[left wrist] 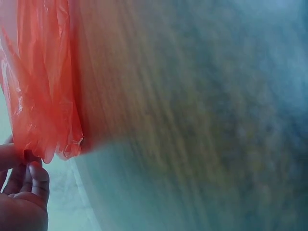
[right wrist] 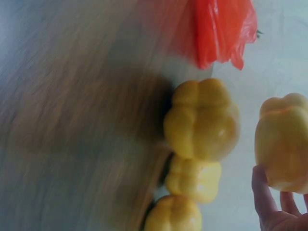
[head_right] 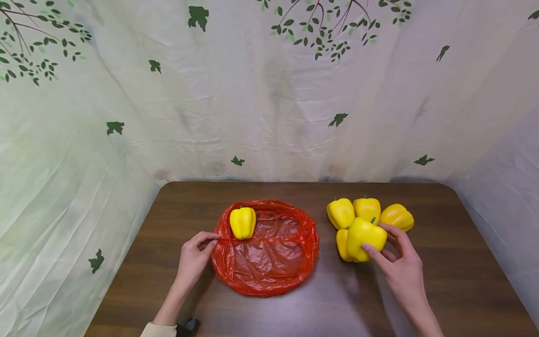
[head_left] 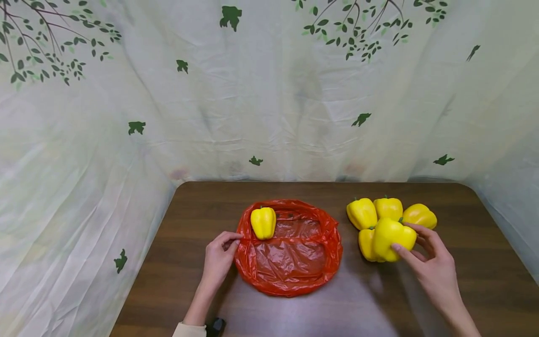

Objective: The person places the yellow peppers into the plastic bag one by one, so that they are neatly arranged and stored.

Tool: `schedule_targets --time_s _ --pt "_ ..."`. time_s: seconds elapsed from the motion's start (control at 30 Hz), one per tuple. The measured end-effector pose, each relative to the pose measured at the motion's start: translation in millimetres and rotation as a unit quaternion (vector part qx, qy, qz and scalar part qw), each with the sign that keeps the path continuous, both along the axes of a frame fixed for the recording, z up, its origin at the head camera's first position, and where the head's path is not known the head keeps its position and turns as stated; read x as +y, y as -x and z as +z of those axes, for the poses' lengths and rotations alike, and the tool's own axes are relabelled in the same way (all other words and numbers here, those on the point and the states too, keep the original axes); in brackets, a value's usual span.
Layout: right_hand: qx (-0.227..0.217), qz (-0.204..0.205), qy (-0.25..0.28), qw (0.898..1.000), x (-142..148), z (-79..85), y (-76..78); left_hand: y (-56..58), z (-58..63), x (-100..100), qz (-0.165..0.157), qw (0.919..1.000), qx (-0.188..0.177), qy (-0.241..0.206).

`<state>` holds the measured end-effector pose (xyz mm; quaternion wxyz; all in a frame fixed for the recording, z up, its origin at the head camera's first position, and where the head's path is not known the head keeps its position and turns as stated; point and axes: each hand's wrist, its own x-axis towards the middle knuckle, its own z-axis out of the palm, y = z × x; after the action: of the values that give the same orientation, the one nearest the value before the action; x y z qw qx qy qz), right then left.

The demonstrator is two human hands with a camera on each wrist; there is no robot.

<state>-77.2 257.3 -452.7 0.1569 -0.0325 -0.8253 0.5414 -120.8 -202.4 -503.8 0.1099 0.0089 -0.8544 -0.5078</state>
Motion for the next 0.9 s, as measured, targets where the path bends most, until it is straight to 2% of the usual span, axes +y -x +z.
schedule_targets --time_s 0.43,0.63,0.9 --pt "0.021 0.073 0.053 0.996 -33 0.0 9.0 -2.7 -2.6 1 -0.001 0.9998 -0.017 -0.006" --pt "0.002 0.089 0.064 0.994 -53 -1.5 15.9 0.0 -3.4 2 -0.001 0.9999 -0.009 -0.007" --pt "-0.012 0.133 0.089 0.987 -79 -5.2 26.0 1.3 -3.0 3 -0.006 0.9995 -0.027 -0.011"
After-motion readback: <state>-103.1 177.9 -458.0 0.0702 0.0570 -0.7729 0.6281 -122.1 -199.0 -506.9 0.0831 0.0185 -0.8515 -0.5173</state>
